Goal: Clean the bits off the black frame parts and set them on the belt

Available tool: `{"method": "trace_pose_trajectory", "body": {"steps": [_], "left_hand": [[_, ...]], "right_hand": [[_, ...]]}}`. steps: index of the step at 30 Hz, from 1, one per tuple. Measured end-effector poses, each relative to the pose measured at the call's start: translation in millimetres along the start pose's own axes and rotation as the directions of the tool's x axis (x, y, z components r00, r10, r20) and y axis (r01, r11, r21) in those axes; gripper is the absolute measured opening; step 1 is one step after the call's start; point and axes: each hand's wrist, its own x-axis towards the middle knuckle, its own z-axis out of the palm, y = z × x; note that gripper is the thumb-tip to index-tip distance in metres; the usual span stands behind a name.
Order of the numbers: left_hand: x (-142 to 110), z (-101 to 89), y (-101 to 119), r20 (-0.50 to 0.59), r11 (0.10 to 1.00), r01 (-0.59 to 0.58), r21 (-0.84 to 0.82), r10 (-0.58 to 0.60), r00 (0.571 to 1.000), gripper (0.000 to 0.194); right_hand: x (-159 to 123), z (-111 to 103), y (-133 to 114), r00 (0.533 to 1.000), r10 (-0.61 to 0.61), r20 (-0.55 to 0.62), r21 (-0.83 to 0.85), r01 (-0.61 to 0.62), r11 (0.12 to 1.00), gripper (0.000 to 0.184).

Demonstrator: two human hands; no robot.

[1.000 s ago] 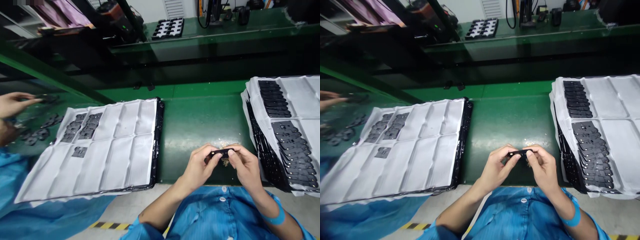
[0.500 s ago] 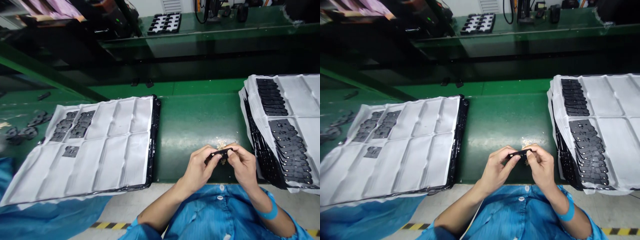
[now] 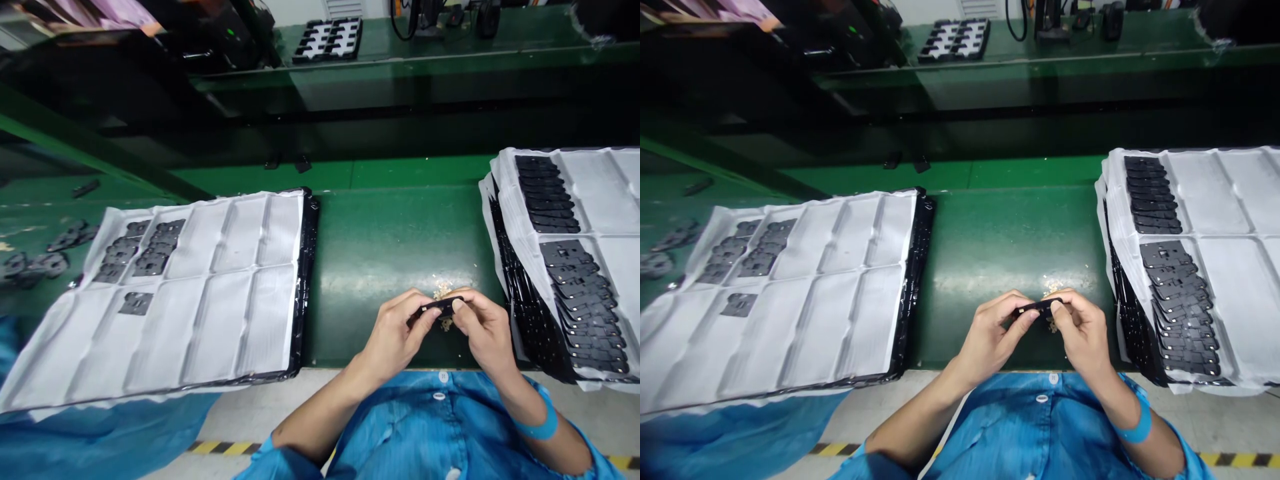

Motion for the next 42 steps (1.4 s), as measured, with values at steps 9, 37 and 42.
{"method": "trace_pose_trajectory", "body": {"steps": [9, 37, 42], "left_hand": [[0, 0.5, -3, 0.026, 0.999, 0.033, -0.016, -0.033, 0.999, 0.021], [3, -3.7, -9, 0.065, 0.990, 0.101, -0.097, -0.095, 0.993, 0.026], [2, -3.8, -1, 0.114, 0.966, 0.127, -0.226, -0.104, 0.988, 0.026]], "right_hand": [[-2, -2, 3, 1.000, -0.006, 0.030, -0.022, 0.007, 1.000, 0.021], [-6, -15, 6, 0.970, 0.010, 0.241, -0.035, -0.001, 0.999, 0.028], [-7, -9, 1, 0.989, -0.056, 0.140, -0.108, 0.071, 0.992, 0.023]]}}
